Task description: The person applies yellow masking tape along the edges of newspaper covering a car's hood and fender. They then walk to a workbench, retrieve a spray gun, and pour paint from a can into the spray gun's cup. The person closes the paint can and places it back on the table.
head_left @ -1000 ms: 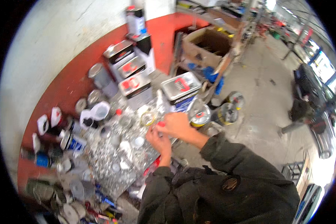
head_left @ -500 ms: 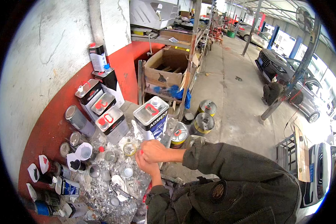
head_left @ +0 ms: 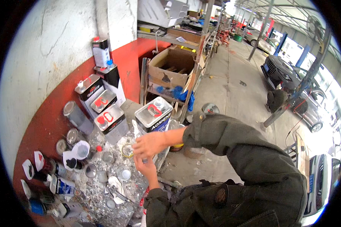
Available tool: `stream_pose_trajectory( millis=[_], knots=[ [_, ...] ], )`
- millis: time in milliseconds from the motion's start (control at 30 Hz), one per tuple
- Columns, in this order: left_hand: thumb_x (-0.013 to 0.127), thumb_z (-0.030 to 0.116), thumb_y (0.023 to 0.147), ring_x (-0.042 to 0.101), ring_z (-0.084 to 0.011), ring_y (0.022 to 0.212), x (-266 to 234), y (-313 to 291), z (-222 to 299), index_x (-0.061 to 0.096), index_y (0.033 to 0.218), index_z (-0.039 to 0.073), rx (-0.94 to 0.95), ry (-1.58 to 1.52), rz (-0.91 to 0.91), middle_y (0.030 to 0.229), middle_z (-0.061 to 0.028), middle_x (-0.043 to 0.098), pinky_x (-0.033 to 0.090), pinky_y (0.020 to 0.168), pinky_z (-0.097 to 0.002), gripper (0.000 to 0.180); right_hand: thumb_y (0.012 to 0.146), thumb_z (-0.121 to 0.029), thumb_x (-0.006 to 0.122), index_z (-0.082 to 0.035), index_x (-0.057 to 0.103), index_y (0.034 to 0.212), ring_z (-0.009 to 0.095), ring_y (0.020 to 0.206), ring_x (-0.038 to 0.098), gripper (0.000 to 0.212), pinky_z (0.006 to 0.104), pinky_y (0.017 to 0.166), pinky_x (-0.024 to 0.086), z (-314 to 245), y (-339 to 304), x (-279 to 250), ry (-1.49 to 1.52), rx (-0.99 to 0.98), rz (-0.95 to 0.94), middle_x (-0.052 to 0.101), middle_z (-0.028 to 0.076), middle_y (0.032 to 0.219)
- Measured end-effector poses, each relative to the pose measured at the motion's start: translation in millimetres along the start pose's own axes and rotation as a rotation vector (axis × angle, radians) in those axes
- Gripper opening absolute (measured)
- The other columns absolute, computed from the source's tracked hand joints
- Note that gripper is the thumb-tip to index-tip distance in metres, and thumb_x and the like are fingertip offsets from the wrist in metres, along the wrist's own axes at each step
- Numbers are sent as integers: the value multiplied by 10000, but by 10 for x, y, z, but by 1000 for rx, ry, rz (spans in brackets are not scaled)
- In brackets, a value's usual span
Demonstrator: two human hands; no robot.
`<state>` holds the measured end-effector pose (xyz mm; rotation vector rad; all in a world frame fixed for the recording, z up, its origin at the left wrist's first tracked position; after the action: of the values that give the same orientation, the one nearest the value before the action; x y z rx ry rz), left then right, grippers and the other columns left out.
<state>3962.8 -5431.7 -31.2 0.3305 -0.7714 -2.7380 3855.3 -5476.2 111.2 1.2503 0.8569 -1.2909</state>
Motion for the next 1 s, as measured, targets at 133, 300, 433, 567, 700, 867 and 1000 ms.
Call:
stream_pose_trajectory(
  millis=[133, 300, 433, 567, 700, 867, 1000],
  knots=[
    [751, 100, 760, 600, -346, 942, -60, -12, -24, 618, 958, -10, -109, 23, -9, 1002, -156, 614, 469, 830, -417, 263, 715, -157, 640, -45, 629, 801, 345, 848, 618, 141, 439, 708, 511, 490, -262, -113, 124, 468, 81, 602, 153, 902],
    [775, 64, 729, 603, -329, 990, -65, 23, 18, 614, 942, 17, -145, 34, -20, 1035, -147, 618, 473, 864, -392, 271, 672, -295, 710, 7, 615, 811, 404, 810, 632, 346, 472, 720, 498, 975, -802, -287, 64, 1029, -40, 648, 228, 836],
    [851, 138, 658, 584, -335, 1049, -88, -22, 87, 529, 1166, 25, -303, -20, -148, 1135, -156, 599, 454, 911, -413, 612, 641, -326, 708, 3, 657, 826, 406, 806, 656, 381, 465, 732, 516, 1046, -915, -149, 151, 1069, -99, 661, 253, 804],
    [857, 151, 644, 553, -347, 1131, -206, -141, -3, 427, 1307, 5, -311, 95, -206, 1220, -185, 564, 427, 972, -413, 804, 657, -318, 690, -1, 646, 899, 401, 792, 658, 401, 456, 734, 513, 1017, -828, -50, 329, 1062, 134, 659, 250, 777],
    [837, 142, 664, 538, -353, 1155, -298, -321, -204, 452, 1295, 8, -384, 201, -259, 1241, -185, 551, 414, 993, -418, 751, 718, -318, 728, -22, 618, 860, 301, 742, 627, 346, 394, 673, 493, 895, -820, -35, 236, 943, 334, 591, 129, 782],
    [801, 98, 699, 613, -295, 1034, -821, -812, -506, 513, 1225, -3, -590, 284, -302, 1162, -160, 604, 484, 897, -392, 609, 753, -147, 755, -25, 611, 833, 189, 693, 581, 205, 284, 630, 479, 210, -974, -112, 384, 1190, 672, 591, 52, 805],
    [790, 74, 710, 668, -229, 873, -1223, -1068, -953, 462, 1281, -13, -771, 239, -49, 1129, -151, 623, 520, 811, -345, 664, 760, -140, 753, -43, 618, 1083, 143, 825, 632, 363, 285, 683, 504, -329, -1356, 990, 882, 1330, 370, 650, 66, 1032]
  ],
)
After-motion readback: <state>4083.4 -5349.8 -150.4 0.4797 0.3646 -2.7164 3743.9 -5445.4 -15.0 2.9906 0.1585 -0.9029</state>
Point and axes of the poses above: each hand's wrist, its own y-axis towards the middle knuckle, its own x-axis out of the palm, z = x × y, the point moved 2 cm from there along y, towards the middle knuckle
